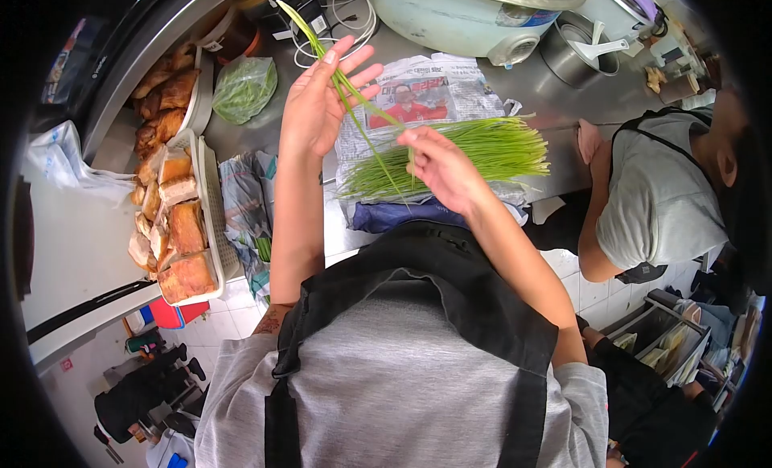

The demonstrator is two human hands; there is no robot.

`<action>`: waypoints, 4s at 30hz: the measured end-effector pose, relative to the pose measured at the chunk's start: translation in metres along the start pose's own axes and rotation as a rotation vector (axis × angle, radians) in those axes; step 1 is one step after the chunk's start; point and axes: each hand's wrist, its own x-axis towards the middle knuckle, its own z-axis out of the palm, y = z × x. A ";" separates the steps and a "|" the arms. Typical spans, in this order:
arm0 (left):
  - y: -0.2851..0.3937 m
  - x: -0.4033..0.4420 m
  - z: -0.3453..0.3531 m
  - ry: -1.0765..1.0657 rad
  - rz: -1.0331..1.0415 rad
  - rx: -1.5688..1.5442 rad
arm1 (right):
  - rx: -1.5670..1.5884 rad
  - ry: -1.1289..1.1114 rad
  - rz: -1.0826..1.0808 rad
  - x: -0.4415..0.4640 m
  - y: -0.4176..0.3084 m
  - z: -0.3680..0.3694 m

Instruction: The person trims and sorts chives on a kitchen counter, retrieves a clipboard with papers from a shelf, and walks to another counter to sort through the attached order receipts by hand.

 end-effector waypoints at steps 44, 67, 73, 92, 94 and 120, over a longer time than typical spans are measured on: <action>-0.052 -0.043 -0.164 0.631 -0.148 0.979 | -0.416 0.325 -0.107 0.103 -0.053 -0.078; -0.127 0.034 0.040 -0.395 0.250 1.096 | -1.168 0.188 -0.262 -0.006 -0.150 -0.097; -0.116 0.040 0.045 -0.370 -0.132 0.828 | -0.752 0.255 -0.441 -0.016 -0.159 -0.071; -0.011 0.017 0.050 0.000 -0.143 0.014 | -0.575 0.024 -0.215 -0.008 -0.082 -0.020; -0.012 0.016 0.051 -0.005 -0.128 0.029 | -0.567 0.044 -0.275 -0.009 -0.084 -0.014; -0.014 0.007 0.048 -0.087 -0.125 0.341 | -0.393 0.006 -0.293 0.008 -0.086 0.012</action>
